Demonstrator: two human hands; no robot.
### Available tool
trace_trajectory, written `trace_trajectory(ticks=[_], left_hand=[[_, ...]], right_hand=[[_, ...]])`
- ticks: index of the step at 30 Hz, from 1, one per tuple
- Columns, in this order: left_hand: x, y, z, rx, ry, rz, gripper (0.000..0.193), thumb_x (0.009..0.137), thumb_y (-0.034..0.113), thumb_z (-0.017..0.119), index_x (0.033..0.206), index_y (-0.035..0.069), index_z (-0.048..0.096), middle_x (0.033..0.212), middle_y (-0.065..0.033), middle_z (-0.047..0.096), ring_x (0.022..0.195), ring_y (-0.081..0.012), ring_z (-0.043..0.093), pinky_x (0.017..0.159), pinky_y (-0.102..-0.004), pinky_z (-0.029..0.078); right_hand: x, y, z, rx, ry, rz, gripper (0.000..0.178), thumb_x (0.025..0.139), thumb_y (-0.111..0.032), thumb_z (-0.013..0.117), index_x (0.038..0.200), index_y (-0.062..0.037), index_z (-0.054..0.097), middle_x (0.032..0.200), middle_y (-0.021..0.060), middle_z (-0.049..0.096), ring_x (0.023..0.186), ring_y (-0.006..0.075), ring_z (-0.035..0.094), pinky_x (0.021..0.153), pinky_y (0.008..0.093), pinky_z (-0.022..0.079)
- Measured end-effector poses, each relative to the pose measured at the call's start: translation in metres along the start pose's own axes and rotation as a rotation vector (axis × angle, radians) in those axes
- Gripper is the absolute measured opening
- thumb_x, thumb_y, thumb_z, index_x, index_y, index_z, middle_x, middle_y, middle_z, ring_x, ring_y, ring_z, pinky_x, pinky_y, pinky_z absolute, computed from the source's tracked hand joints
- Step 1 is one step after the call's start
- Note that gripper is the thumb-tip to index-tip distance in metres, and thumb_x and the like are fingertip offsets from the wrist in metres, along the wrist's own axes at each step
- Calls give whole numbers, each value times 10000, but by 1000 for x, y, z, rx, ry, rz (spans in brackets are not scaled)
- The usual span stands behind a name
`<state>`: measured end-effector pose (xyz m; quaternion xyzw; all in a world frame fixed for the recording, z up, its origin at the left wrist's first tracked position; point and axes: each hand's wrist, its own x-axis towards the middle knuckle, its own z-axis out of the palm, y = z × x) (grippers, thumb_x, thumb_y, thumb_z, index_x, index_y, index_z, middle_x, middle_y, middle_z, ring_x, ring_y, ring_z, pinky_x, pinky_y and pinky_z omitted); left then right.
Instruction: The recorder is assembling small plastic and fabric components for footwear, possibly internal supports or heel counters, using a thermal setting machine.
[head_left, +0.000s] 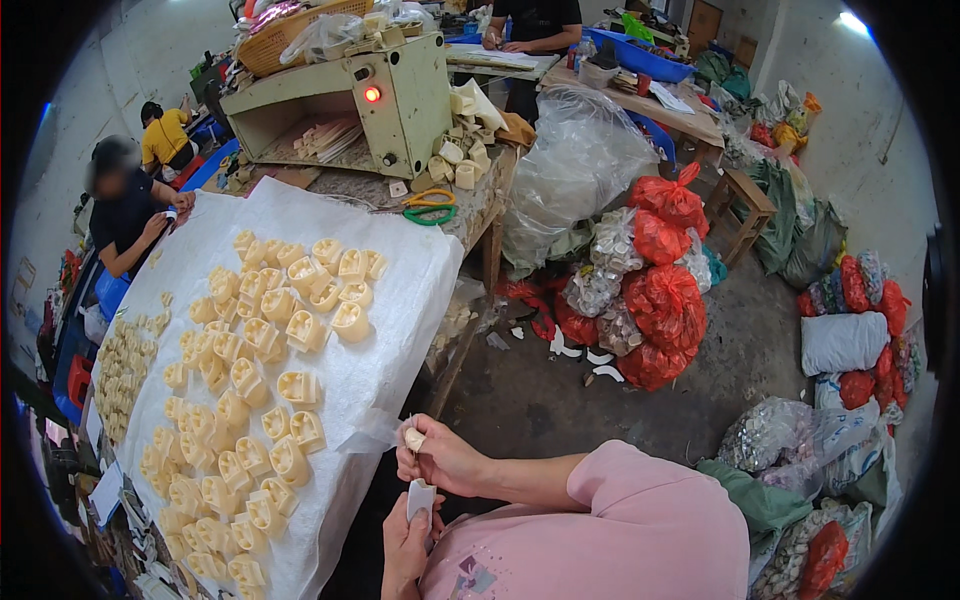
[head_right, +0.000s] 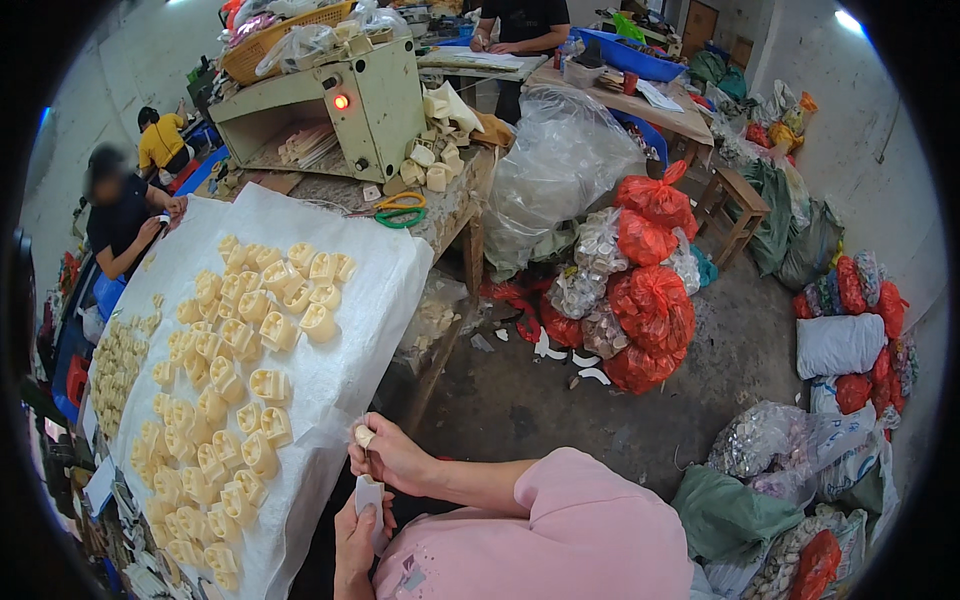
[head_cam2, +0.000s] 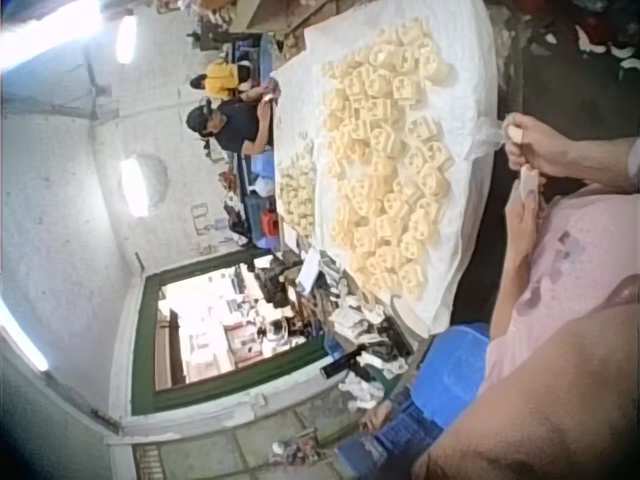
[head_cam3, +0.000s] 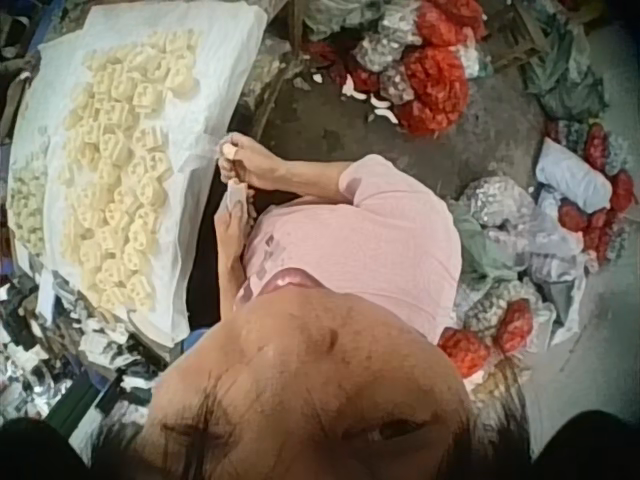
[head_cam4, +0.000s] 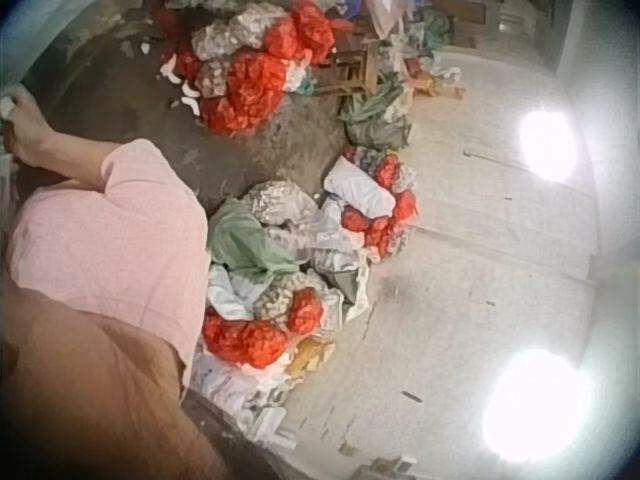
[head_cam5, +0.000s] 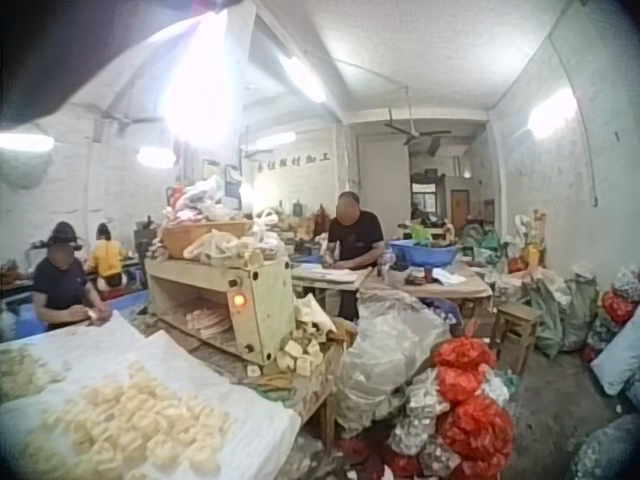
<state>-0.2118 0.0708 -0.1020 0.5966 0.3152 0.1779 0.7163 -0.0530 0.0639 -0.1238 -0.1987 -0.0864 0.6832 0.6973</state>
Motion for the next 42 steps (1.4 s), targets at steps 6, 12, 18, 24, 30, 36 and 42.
trace_trajectory(ticks=[6,12,18,24,30,36,42], left_hand=[[-2,1,2,15,12,-11,252,895,145,442,997,-49,566,732,-45,537,599,-80,506,530,-204,396],[-2,-5,-1,59,-29,-8,248,888,120,441,962,-48,607,739,-29,506,583,-74,492,514,-199,384],[0,-7,-2,166,-106,-38,237,857,141,454,981,-34,555,776,-51,560,600,-90,510,537,-214,409],[0,-5,-3,124,-95,-23,240,855,137,462,995,-37,551,819,-52,562,620,-86,520,537,-215,414],[0,-6,-2,106,-57,-17,249,864,147,459,1002,-39,551,823,-53,563,620,-86,523,536,-215,422],[1,-4,-5,76,8,51,241,879,101,444,971,-62,596,794,-39,491,598,-81,504,526,-208,403],[-4,-1,-12,-73,46,129,296,869,200,471,1012,-50,539,745,-57,542,589,-92,503,524,-210,400]], right_hand=[[3,-10,-1,0,68,-42,15,931,-79,377,945,-74,380,676,50,426,580,157,421,604,311,387],[8,-32,-17,-3,113,-155,46,939,-101,391,973,-77,410,692,62,437,589,170,433,642,340,407],[9,-58,-39,-43,208,-296,58,932,-89,393,989,-81,402,687,74,444,585,187,440,629,357,409],[-15,-87,-161,-1597,631,-58,348,843,-170,523,1175,-108,438,932,152,623,809,285,622,695,392,484],[-77,-82,-223,-2092,713,296,497,777,-217,566,1253,-144,444,1070,171,592,968,333,579,830,455,458],[-28,-124,-142,-1481,579,-362,320,789,-61,535,1109,-48,543,984,114,606,797,239,624,706,321,492],[2,-59,-20,-1164,-181,-33,384,908,-193,522,1254,-41,448,1036,61,613,989,140,558,892,305,426]])
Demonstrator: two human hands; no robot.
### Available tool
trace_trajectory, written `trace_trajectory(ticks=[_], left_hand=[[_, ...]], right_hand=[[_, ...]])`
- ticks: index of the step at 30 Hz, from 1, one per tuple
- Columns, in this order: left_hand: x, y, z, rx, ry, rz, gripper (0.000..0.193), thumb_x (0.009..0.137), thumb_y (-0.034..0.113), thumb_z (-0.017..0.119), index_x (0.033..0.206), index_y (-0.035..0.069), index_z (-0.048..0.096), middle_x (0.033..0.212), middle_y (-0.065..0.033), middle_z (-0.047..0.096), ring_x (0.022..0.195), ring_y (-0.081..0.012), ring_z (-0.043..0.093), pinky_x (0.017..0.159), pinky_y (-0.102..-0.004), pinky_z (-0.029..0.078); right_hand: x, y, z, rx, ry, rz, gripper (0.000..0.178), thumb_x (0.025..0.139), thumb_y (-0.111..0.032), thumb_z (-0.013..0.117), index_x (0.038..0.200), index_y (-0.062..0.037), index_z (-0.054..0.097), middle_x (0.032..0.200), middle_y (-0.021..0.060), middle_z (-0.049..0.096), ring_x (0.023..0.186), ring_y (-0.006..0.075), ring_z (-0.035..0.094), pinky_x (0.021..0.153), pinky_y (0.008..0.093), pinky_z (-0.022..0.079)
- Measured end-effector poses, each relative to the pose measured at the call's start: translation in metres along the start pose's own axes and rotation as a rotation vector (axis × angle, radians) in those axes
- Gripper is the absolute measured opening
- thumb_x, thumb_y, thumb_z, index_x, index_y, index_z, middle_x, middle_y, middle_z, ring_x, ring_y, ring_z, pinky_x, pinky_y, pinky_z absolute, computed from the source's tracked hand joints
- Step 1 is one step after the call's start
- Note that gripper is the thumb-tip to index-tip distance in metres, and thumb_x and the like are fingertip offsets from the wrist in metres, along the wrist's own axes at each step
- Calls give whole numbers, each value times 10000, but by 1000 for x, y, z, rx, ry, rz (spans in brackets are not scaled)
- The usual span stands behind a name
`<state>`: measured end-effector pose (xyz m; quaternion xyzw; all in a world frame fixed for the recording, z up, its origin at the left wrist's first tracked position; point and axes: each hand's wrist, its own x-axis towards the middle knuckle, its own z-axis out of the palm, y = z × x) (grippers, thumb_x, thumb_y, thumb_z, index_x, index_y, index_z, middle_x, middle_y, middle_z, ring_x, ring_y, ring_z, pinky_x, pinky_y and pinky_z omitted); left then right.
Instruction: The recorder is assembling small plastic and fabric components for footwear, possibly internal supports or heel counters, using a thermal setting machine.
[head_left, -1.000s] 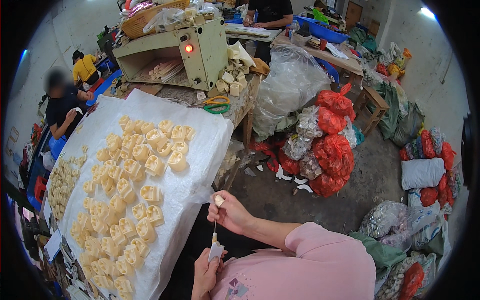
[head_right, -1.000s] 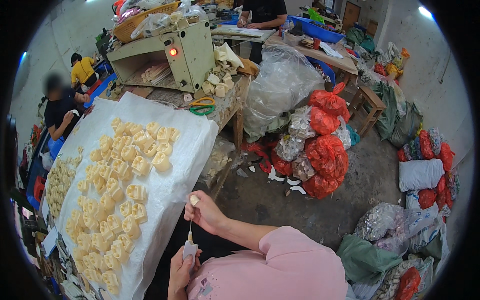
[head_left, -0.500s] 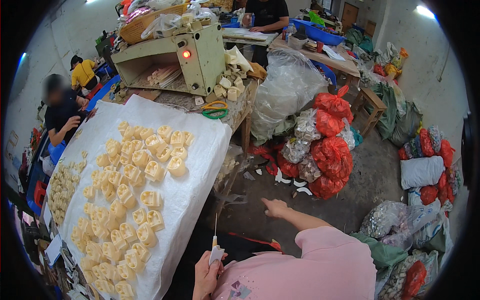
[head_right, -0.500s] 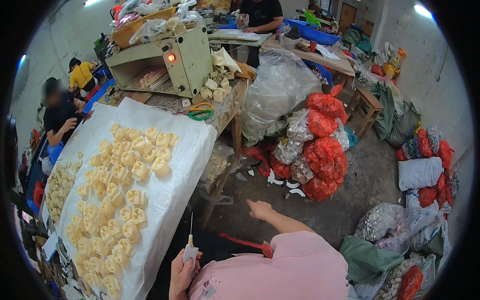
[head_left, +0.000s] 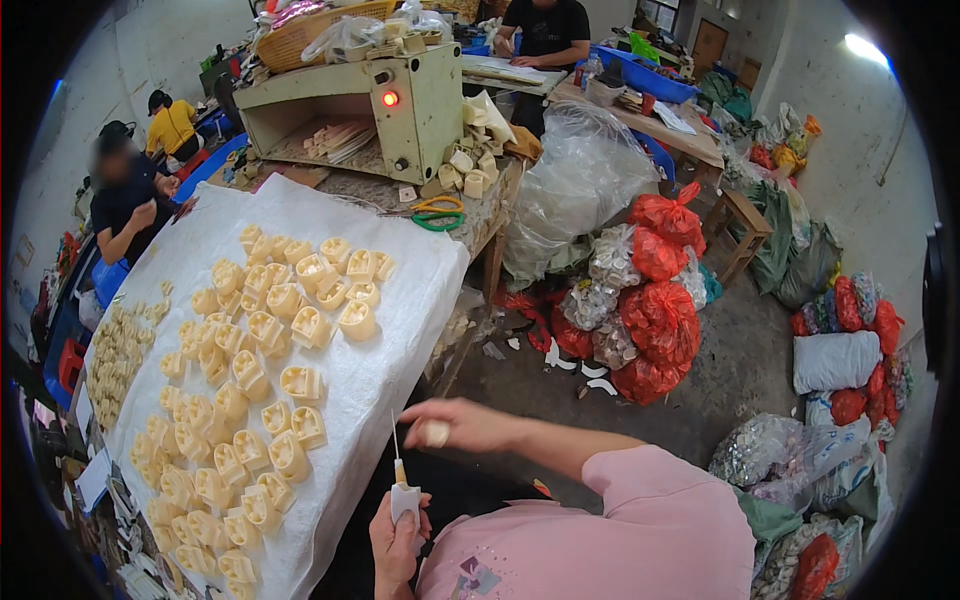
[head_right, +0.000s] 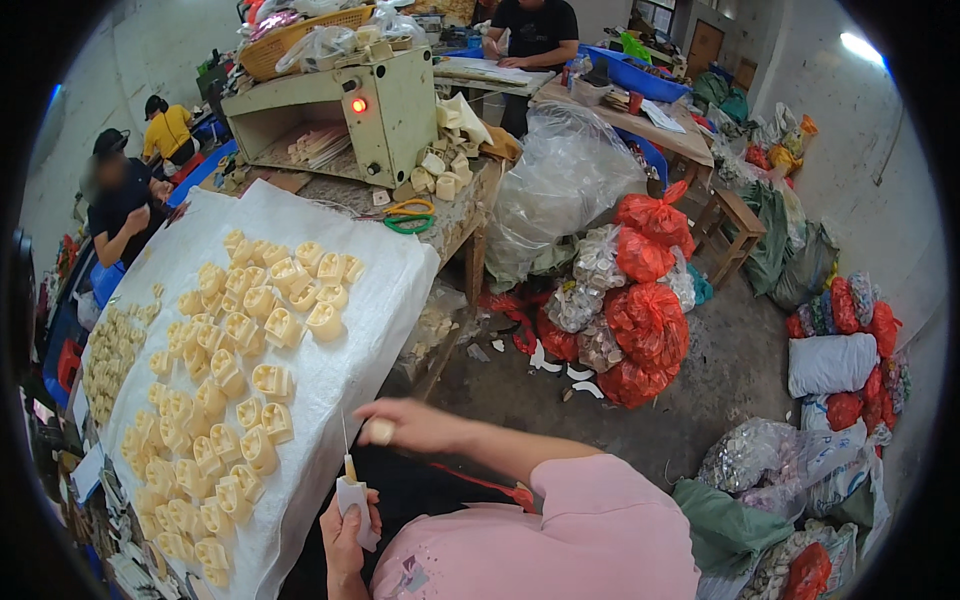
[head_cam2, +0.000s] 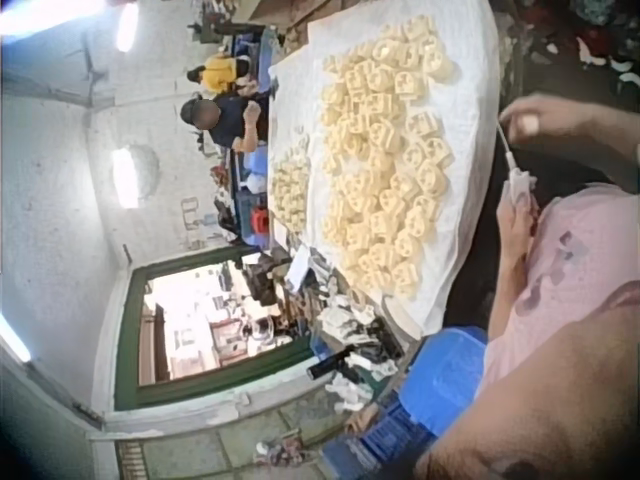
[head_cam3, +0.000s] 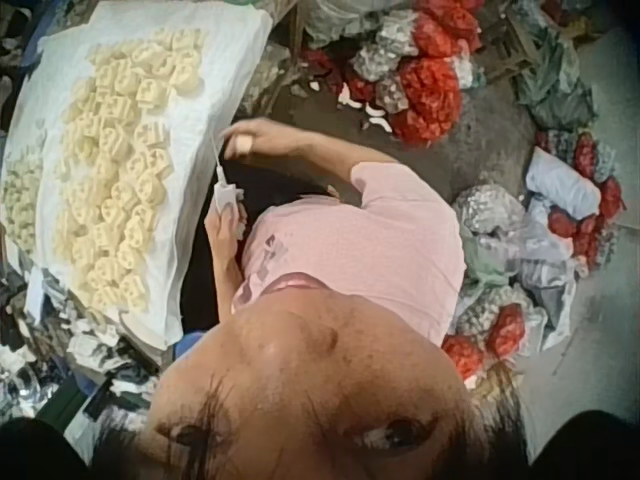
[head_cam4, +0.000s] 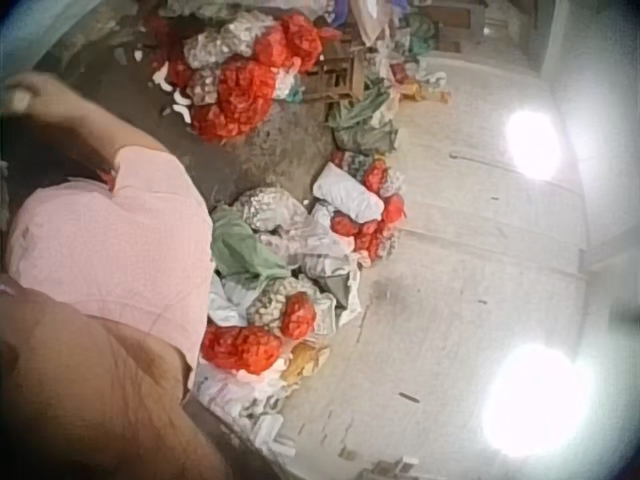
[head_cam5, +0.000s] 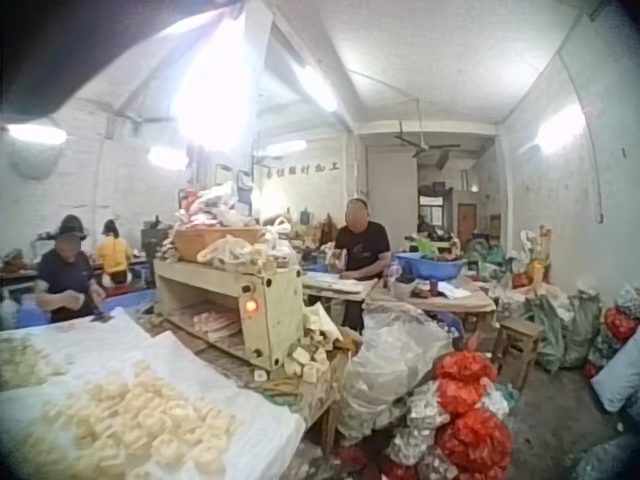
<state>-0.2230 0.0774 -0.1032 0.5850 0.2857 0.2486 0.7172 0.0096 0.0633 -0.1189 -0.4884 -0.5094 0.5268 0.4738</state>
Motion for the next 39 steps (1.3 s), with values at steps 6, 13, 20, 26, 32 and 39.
trace_trajectory(ticks=[6,13,20,26,32,39], left_hand=[[-9,-6,-4,-83,53,38,325,877,219,464,1044,-54,522,753,-65,554,581,-104,502,517,-223,405],[-13,-4,-18,-46,466,88,343,883,168,432,1148,-42,494,744,-17,502,568,-68,437,512,-194,354],[-8,-13,-35,48,397,238,562,892,127,452,1381,-38,227,1045,-84,410,936,-160,478,803,-267,398],[-17,-8,-33,383,448,196,539,924,149,425,1381,-43,216,1097,-122,379,1036,-219,453,908,-314,355],[-28,-23,-39,365,536,218,502,917,131,413,1361,-48,264,1212,-145,411,1135,-233,427,961,-317,325],[-7,1,-50,432,479,164,531,883,106,392,1349,-93,234,1354,-261,314,1272,-374,312,1048,-380,235]], right_hand=[[26,-17,80,693,-179,245,342,956,-305,407,1172,-40,417,926,70,577,774,119,527,700,259,452],[41,-23,76,650,96,70,204,935,-215,454,1037,-40,473,782,38,530,628,105,499,519,244,440],[31,-21,111,-63,-116,-135,351,813,-328,651,950,-28,531,700,25,540,588,93,515,435,249,443],[38,-19,120,-83,-108,-38,337,825,-307,625,924,-8,505,718,62,546,574,127,551,397,268,497],[49,-3,130,56,-190,-30,281,827,-263,615,934,-23,514,754,53,570,560,112,546,416,256,490],[70,-15,115,173,-209,271,195,837,-213,610,918,-48,545,677,3,570,494,54,482,411,202,389]])
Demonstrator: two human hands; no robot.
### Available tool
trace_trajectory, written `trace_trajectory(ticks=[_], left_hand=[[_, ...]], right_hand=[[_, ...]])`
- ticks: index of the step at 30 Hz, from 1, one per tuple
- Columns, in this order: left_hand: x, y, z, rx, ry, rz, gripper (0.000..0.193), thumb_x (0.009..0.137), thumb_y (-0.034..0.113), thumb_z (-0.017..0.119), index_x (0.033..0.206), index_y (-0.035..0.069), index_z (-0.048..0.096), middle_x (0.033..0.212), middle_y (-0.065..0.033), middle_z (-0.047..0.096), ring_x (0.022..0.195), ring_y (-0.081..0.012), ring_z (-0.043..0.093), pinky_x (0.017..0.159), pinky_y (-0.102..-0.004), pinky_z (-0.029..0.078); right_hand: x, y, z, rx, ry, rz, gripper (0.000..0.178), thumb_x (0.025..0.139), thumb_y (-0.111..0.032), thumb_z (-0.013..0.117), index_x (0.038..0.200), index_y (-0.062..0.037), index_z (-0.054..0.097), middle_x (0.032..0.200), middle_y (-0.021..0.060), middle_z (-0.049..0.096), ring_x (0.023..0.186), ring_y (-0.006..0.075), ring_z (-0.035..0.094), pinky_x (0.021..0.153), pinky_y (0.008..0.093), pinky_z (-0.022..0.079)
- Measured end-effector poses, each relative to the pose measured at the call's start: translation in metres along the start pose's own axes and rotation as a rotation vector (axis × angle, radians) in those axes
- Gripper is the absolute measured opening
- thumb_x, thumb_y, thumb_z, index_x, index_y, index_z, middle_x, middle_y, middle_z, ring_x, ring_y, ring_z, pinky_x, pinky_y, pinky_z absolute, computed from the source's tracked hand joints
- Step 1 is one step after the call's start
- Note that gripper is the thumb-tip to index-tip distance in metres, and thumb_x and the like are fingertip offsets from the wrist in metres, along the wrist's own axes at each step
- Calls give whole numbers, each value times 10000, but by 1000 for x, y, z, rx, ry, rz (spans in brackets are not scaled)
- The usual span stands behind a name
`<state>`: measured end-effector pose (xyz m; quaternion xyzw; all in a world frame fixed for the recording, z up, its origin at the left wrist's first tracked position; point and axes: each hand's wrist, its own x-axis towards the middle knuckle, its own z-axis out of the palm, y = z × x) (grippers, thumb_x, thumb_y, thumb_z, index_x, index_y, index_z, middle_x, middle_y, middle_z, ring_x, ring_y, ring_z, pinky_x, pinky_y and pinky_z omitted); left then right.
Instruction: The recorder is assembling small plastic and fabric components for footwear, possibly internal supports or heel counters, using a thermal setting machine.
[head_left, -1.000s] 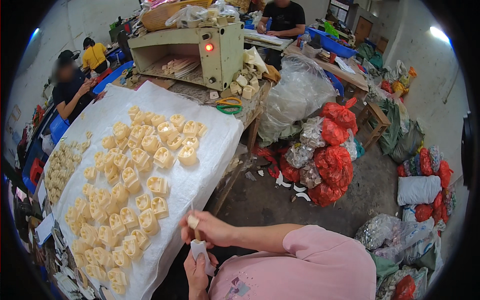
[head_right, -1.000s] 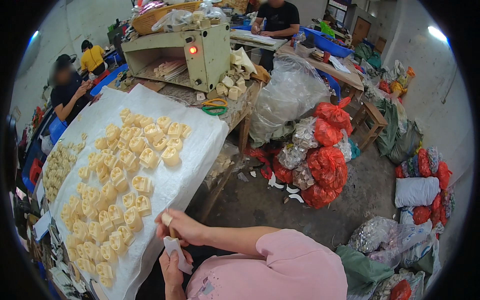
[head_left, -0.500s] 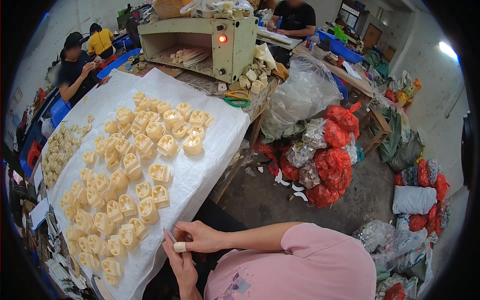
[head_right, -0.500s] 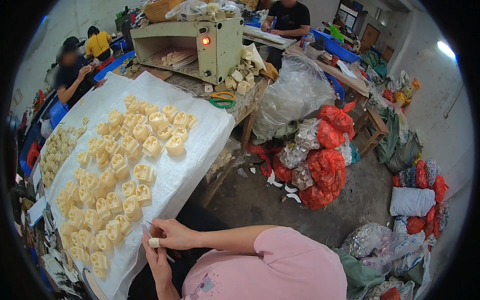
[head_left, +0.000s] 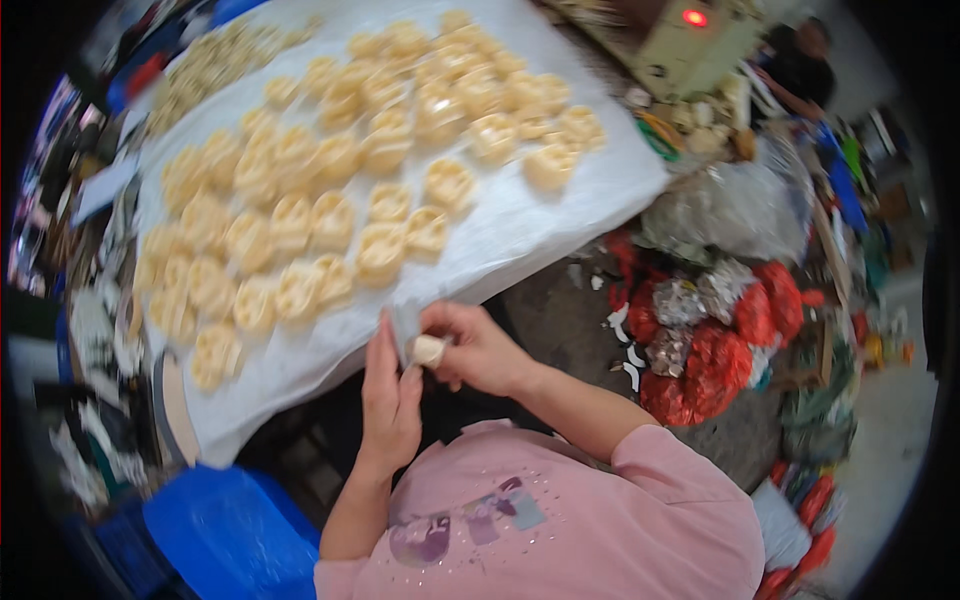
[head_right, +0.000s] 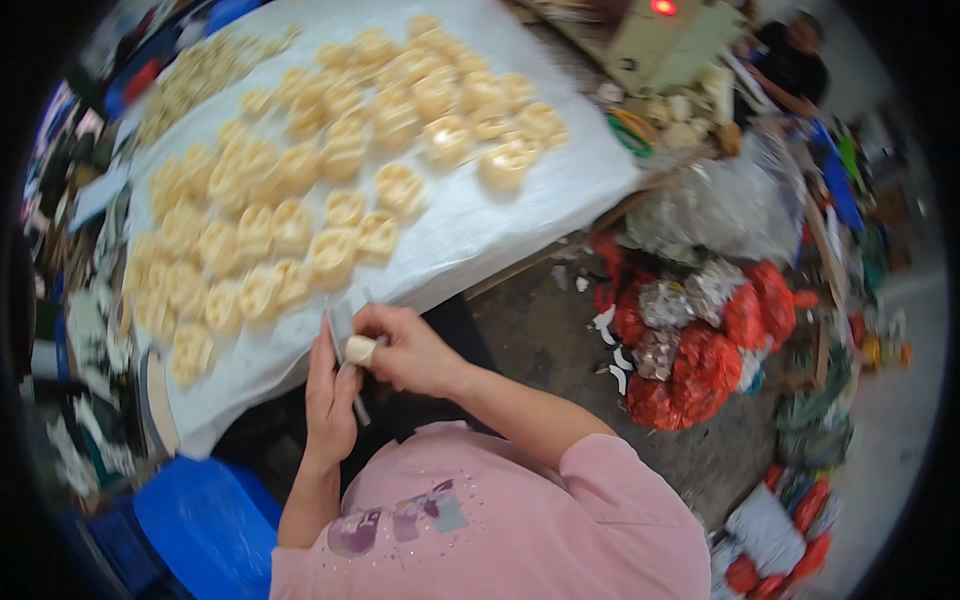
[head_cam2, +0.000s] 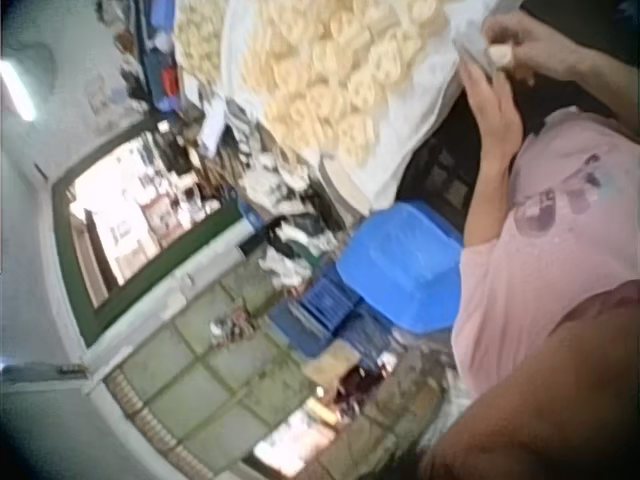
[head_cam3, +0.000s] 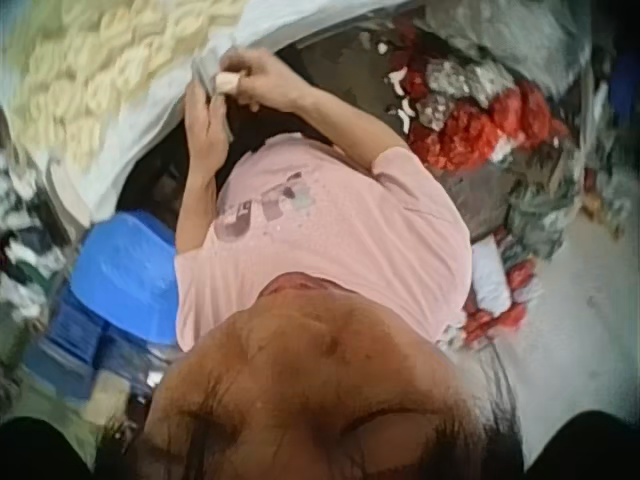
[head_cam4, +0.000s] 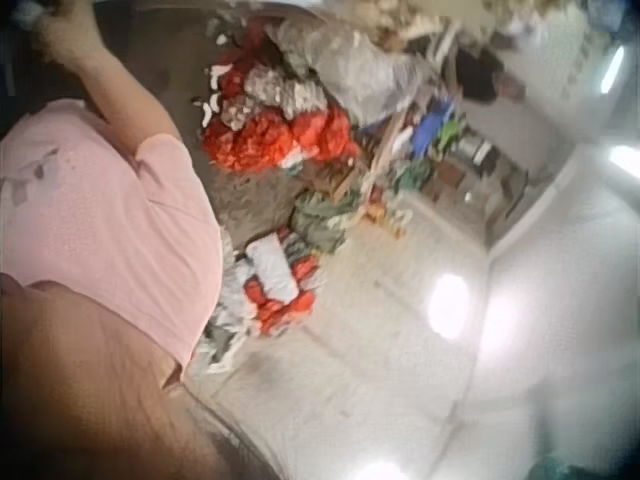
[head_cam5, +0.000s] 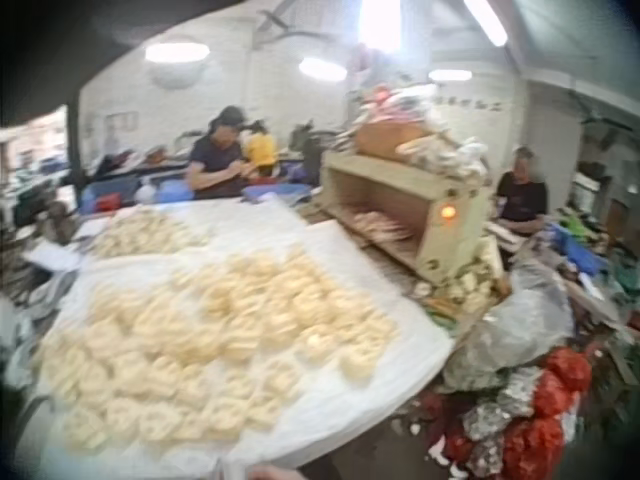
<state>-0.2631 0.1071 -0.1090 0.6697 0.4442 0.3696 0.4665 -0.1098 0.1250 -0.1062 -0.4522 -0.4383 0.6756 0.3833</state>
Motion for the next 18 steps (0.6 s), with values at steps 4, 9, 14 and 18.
trace_trajectory(ticks=[4,9,14,18], left_hand=[[-9,-13,2,-272,83,-207,528,882,93,369,1375,-49,244,1140,-134,442,860,-172,494,766,-271,416],[-15,-20,2,-433,183,-220,467,889,173,338,1321,-5,346,832,-3,457,696,-71,392,620,-212,339],[-18,-25,2,-503,216,-266,471,887,173,349,1319,-14,340,885,-13,450,736,-75,388,653,-215,337],[-19,-32,1,-535,186,-261,465,899,195,360,1309,-23,338,894,-15,446,750,-82,388,671,-216,337]], right_hand=[[9,9,8,92,-43,6,193,857,-229,605,904,-49,553,628,1,579,487,29,469,406,176,344],[17,14,17,101,-63,69,152,842,-140,623,896,-29,534,649,18,558,502,65,516,432,196,392],[21,17,19,39,-62,58,177,819,-157,656,885,-35,546,665,10,567,522,57,524,438,184,393],[23,19,21,61,-54,70,193,807,-164,671,892,-39,551,673,5,567,523,48,511,439,179,390]])
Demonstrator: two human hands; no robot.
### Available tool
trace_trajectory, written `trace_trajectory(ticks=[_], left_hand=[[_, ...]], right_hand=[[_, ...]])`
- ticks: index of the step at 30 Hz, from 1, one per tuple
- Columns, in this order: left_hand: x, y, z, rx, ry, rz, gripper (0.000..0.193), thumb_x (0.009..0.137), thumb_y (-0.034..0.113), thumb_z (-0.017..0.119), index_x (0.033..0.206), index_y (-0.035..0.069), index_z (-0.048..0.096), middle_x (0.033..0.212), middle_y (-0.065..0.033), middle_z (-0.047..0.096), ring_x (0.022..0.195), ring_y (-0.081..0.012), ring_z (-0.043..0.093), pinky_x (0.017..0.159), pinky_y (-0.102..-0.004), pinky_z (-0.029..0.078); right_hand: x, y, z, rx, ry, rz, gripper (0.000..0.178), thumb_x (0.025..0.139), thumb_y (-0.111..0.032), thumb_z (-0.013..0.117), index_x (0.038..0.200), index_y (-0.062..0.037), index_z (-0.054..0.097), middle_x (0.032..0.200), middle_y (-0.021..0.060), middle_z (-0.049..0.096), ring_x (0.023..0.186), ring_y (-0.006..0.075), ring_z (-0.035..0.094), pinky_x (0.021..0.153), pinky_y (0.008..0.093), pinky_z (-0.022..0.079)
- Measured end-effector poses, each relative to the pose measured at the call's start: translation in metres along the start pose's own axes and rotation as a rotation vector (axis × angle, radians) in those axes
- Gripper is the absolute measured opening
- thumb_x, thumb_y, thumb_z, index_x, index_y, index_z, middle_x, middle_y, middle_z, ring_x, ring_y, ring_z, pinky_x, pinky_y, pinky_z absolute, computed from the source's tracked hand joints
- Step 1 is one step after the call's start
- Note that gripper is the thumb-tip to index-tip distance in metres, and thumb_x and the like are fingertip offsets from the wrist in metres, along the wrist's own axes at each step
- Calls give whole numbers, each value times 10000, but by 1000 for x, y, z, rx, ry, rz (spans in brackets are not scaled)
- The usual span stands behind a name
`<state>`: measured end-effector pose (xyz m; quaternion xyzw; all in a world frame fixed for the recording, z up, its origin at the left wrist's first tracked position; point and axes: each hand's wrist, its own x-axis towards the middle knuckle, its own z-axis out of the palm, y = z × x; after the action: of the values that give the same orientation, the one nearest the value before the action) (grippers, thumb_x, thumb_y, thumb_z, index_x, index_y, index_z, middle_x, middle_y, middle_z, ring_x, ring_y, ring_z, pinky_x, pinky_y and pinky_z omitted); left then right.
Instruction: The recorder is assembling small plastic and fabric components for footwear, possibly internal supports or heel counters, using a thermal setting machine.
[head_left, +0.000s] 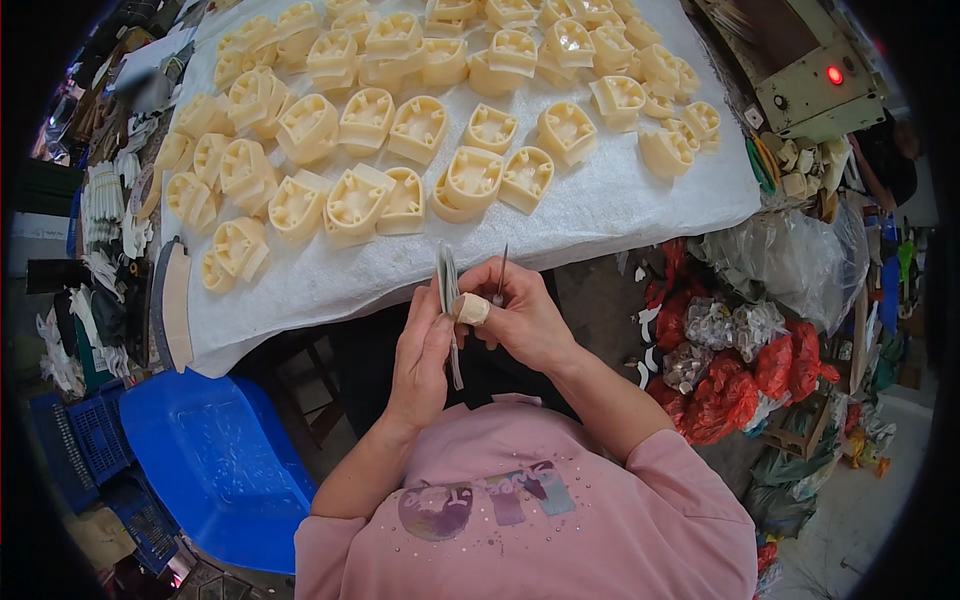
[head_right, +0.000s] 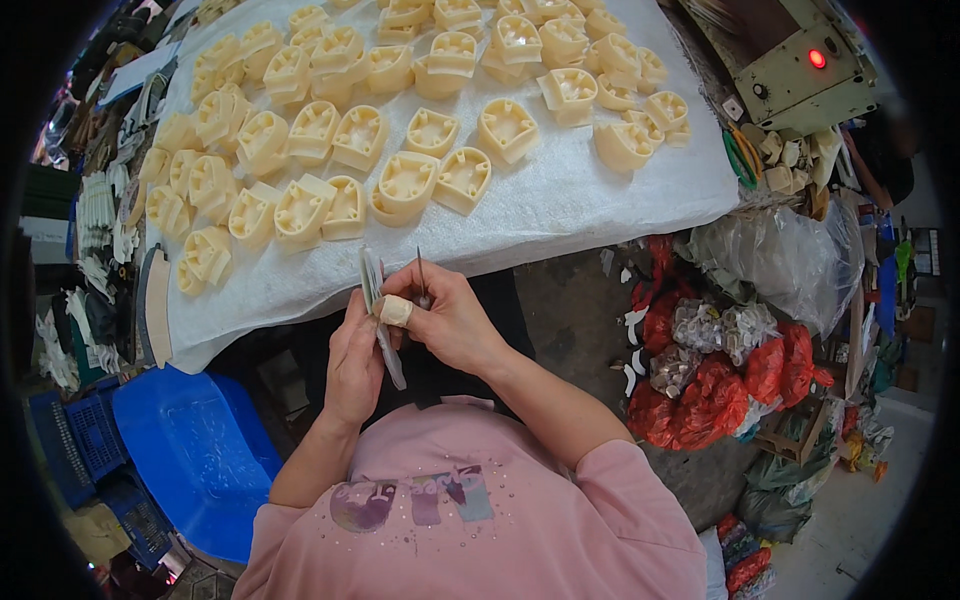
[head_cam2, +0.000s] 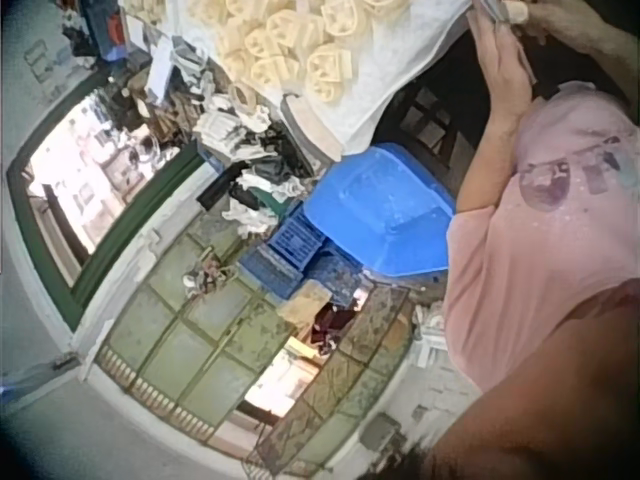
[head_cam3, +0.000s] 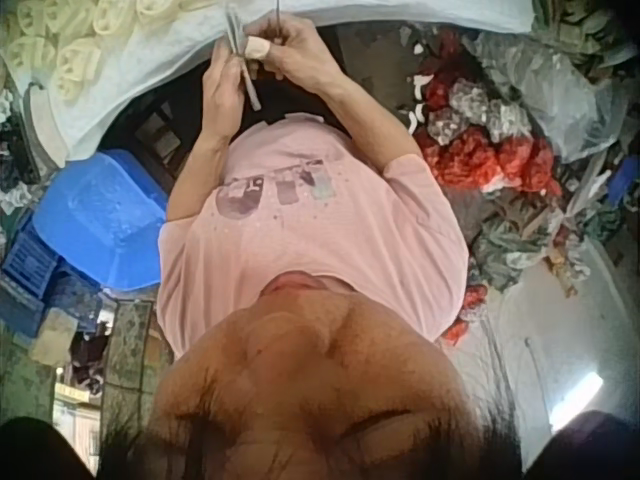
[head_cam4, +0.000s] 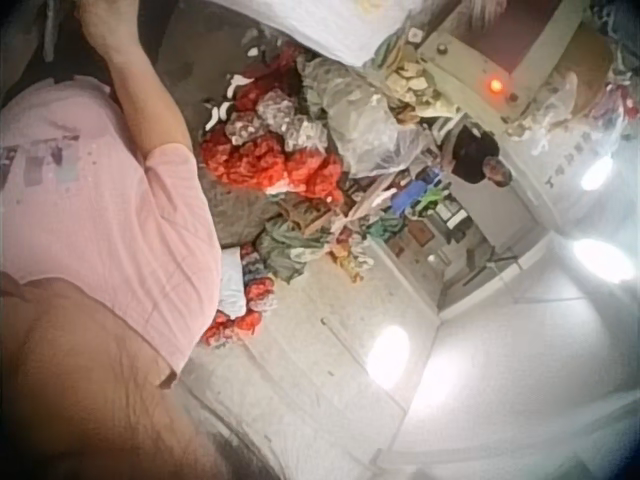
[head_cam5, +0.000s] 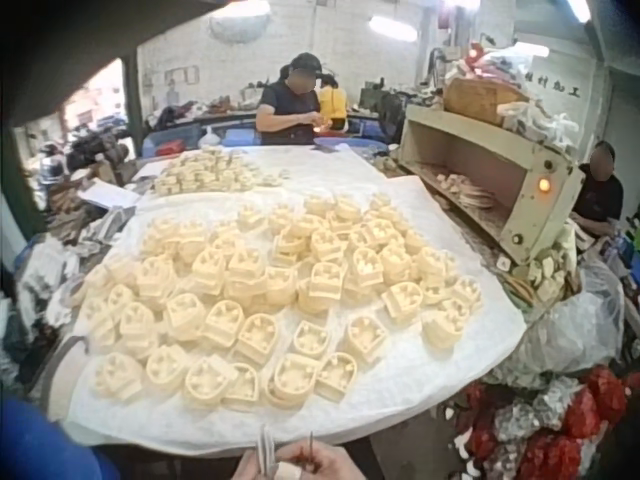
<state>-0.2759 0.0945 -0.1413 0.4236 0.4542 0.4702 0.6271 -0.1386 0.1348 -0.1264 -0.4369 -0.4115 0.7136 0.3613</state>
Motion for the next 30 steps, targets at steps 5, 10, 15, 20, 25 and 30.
trace_trajectory(ticks=[5,10,15,20,25,30], left_hand=[[0,-4,0,70,-10,-17,452,909,206,353,1299,-22,344,914,-22,456,758,-89,393,685,-224,343],[2,-3,1,-24,-14,-47,418,912,199,336,1260,-29,387,950,-41,478,784,-100,416,712,-244,356],[2,-4,4,-356,49,-117,391,909,182,314,1210,-33,443,979,-67,517,830,-126,455,739,-284,373],[1,1,5,-486,39,-170,389,928,198,341,1226,-38,427,963,-49,499,820,-110,448,729,-263,370],[1,6,9,-455,66,-159,418,929,187,348,1272,-47,400,1000,-79,538,845,-135,502,745,-296,416],[1,-6,3,-323,38,-63,441,911,164,502,1282,-45,388,1068,-63,521,906,-121,503,816,-287,417]], right_hand=[[1,-5,-2,-58,-11,27,122,836,-106,612,878,-8,553,699,11,570,576,59,542,503,207,416],[0,4,-3,-153,7,-75,106,838,-90,582,873,2,545,702,24,574,577,71,551,516,216,438],[1,10,-5,-128,-26,-107,102,839,-85,558,874,8,533,709,30,576,581,78,561,518,219,450],[-1,7,-12,106,-79,70,127,853,-130,551,900,-20,507,701,22,567,584,71,554,471,198,414],[-2,10,-15,107,-62,95,140,855,-152,559,908,-34,505,703,13,564,590,52,535,481,179,396],[-4,4,-13,46,-43,68,168,840,-154,590,910,-10,536,725,7,579,604,50,527,510,186,412]])
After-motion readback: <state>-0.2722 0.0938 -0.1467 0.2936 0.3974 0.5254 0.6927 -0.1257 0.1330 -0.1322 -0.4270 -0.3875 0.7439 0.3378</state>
